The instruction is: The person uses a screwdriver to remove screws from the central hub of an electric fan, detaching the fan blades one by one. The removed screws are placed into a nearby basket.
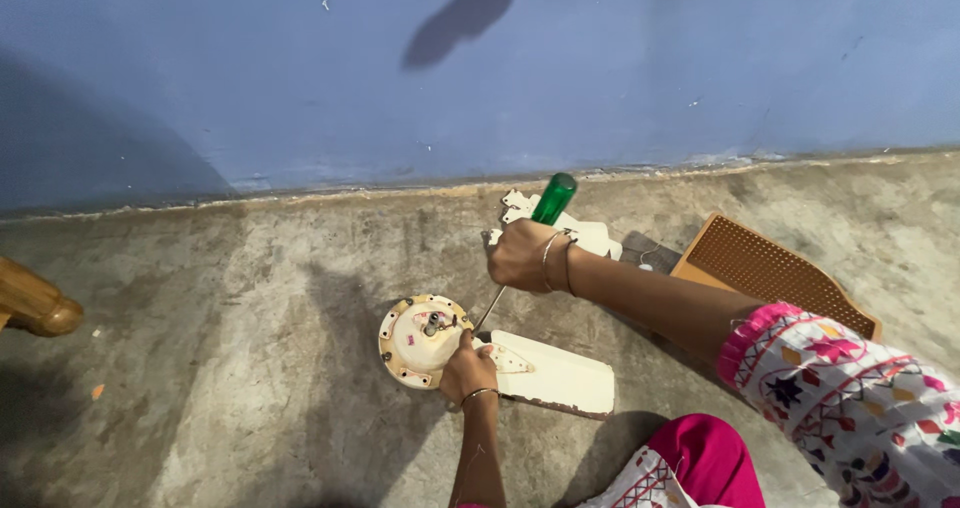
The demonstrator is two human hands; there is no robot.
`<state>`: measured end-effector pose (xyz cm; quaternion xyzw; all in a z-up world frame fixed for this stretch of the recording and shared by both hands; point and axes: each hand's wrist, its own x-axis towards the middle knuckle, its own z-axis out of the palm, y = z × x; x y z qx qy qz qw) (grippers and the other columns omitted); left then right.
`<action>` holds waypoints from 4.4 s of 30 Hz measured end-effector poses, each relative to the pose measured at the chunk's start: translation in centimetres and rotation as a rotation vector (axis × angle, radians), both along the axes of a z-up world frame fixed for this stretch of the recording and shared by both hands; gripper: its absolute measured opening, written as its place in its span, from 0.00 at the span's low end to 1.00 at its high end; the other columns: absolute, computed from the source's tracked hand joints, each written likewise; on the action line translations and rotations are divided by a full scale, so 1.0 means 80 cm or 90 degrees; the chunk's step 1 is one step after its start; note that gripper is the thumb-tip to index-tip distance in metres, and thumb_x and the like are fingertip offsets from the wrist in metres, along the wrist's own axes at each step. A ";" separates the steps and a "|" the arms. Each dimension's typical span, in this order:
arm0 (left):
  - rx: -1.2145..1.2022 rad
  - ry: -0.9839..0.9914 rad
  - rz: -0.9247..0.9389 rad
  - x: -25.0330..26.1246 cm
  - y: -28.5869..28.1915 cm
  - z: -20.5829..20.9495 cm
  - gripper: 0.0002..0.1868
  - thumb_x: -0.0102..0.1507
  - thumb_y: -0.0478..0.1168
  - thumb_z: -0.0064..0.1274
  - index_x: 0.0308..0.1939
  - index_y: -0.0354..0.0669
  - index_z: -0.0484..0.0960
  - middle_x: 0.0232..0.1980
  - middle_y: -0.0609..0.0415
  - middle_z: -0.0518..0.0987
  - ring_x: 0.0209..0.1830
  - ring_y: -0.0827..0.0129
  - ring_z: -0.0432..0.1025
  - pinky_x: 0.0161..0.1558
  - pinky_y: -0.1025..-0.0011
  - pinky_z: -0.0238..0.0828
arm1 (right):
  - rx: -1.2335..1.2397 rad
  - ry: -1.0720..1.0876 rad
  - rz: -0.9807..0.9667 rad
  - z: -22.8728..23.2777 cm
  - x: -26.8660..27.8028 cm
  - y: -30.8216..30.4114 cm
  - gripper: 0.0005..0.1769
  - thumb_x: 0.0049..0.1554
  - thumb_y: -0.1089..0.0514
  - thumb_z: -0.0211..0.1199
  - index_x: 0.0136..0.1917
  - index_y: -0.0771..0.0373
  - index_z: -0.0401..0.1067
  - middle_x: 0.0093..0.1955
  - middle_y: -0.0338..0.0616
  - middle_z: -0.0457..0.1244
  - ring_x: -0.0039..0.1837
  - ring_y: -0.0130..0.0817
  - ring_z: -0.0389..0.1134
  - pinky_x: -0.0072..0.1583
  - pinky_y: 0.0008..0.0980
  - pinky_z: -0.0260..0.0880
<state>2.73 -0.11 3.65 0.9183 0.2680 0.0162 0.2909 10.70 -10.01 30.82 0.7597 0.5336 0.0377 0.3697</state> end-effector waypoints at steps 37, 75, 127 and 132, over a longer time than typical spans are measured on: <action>-0.296 -0.311 -0.425 0.078 0.059 0.094 0.03 0.63 0.30 0.52 0.38 0.36 0.82 0.35 0.44 0.84 0.36 0.61 0.81 0.40 0.66 0.76 | 0.182 -0.094 0.115 0.001 -0.011 0.001 0.06 0.49 0.55 0.65 0.31 0.52 0.73 0.39 0.33 0.66 0.47 0.32 0.70 0.53 0.34 0.66; -0.298 -0.240 -0.237 0.073 0.113 0.013 0.62 0.42 0.27 0.69 0.79 0.54 0.57 0.65 0.48 0.81 0.53 0.62 0.79 0.52 0.69 0.79 | 1.609 0.519 -0.133 0.010 -0.017 0.030 0.19 0.69 0.51 0.49 0.39 0.62 0.63 0.34 0.36 0.58 0.38 0.23 0.56 0.41 0.24 0.56; 0.079 0.009 -0.157 0.018 0.091 0.065 0.86 0.32 0.60 0.82 0.77 0.44 0.33 0.82 0.55 0.49 0.83 0.66 0.40 0.78 0.45 0.37 | 1.773 0.223 -0.150 -0.004 0.035 0.007 0.17 0.57 0.54 0.76 0.46 0.66 0.70 0.41 0.34 0.65 0.43 0.19 0.63 0.46 0.19 0.66; 0.099 0.011 -0.161 0.018 0.090 0.064 0.86 0.33 0.61 0.81 0.78 0.43 0.32 0.82 0.55 0.48 0.83 0.65 0.40 0.77 0.43 0.38 | 1.752 0.233 -0.246 0.001 0.027 0.006 0.17 0.55 0.52 0.75 0.46 0.67 0.74 0.38 0.35 0.67 0.40 0.18 0.65 0.43 0.18 0.66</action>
